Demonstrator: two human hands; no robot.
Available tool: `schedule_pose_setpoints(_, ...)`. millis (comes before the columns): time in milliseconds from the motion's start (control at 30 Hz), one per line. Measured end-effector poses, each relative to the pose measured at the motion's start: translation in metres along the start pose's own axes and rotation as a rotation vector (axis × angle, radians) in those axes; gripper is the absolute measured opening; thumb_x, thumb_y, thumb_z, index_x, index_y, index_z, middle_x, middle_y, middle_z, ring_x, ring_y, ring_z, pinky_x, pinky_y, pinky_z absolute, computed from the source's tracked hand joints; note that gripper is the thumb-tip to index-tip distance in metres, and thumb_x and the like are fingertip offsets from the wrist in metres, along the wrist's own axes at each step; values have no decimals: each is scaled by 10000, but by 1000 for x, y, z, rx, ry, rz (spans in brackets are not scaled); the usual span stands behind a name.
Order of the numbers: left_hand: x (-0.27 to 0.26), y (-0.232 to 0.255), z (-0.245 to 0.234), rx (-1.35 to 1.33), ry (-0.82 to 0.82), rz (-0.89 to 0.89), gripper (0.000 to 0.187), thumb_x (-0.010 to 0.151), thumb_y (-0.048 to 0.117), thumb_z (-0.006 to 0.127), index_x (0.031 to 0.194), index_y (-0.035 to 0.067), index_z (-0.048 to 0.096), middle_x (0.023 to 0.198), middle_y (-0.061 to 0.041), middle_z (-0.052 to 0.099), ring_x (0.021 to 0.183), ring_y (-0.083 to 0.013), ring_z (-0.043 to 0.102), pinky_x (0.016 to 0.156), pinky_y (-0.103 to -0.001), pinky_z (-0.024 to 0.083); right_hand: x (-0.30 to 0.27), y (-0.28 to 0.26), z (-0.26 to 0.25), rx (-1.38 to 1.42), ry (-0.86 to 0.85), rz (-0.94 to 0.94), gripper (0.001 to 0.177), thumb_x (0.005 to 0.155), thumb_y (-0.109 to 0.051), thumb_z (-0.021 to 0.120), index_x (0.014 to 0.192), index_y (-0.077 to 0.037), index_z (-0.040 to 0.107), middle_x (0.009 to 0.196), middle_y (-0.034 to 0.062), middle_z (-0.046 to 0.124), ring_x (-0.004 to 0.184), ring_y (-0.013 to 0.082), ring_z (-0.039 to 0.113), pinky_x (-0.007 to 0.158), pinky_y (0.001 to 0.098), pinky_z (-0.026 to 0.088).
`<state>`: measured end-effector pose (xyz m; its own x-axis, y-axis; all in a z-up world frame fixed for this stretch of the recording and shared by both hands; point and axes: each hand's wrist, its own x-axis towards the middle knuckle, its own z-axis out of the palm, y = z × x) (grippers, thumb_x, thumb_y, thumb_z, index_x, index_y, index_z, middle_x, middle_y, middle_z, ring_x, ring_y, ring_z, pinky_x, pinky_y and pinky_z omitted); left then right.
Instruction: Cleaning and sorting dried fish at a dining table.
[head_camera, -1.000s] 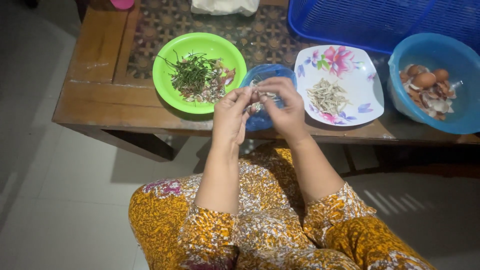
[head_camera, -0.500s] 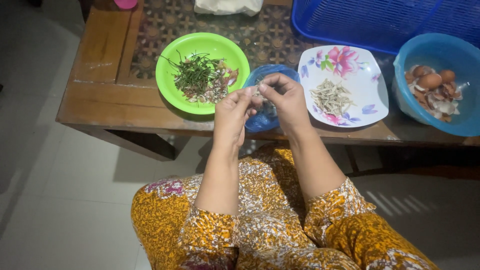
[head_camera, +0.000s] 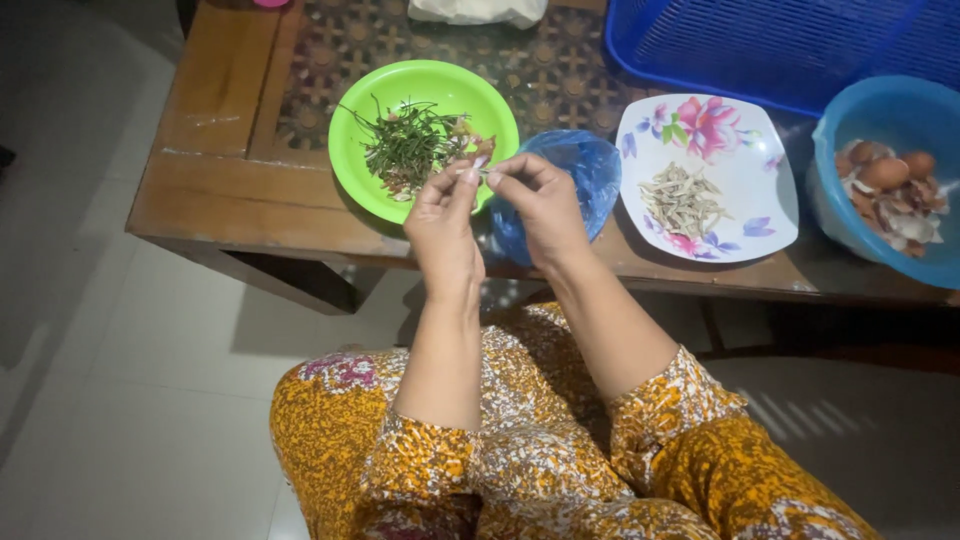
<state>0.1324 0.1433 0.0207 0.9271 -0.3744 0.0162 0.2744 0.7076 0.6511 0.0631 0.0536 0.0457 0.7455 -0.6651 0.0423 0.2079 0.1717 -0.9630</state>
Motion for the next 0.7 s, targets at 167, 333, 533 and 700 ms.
schedule_pose_setpoints(167, 5, 19, 1, 192, 51, 110, 127, 930, -25, 734, 1050, -63, 714, 1041, -113, 743, 932, -129, 696, 865, -252, 562, 10, -15, 10, -256, -92, -217, 132, 887, -68, 755, 1015, -39, 744, 986, 24, 730, 952, 121, 646, 892, 271, 501)
schedule_pose_setpoints(333, 12, 27, -1, 394, 68, 187, 136, 948, -6, 729, 1067, -69, 717, 1012, -104, 747, 878, -104, 694, 797, -230, 574, 19, -33, 22, -689, -158, -545, 118, 852, -86, 793, 962, -48, 773, 983, 81, 708, 1003, 211, 654, 918, 339, 498)
schedule_pose_setpoints(533, 19, 38, -3, 403, 31, 201, 170, 950, 17, 727, 1106, -51, 716, 941, -55, 712, 778, -61, 657, 699, -207, 554, 41, -17, 19, -817, -249, -506, 90, 858, -118, 778, 863, -39, 736, 898, 77, 697, 942, 211, 647, 882, 336, 489)
schedule_pose_setpoints(700, 24, 41, -6, 575, 39, 194, 190, 923, 38, 755, 1095, -43, 752, 952, -29, 741, 758, -15, 609, 683, -172, 500, 49, 2, 19, -523, -277, -202, 132, 932, -138, 678, 885, -15, 694, 878, 11, 695, 851, 94, 620, 787, 260, 494)
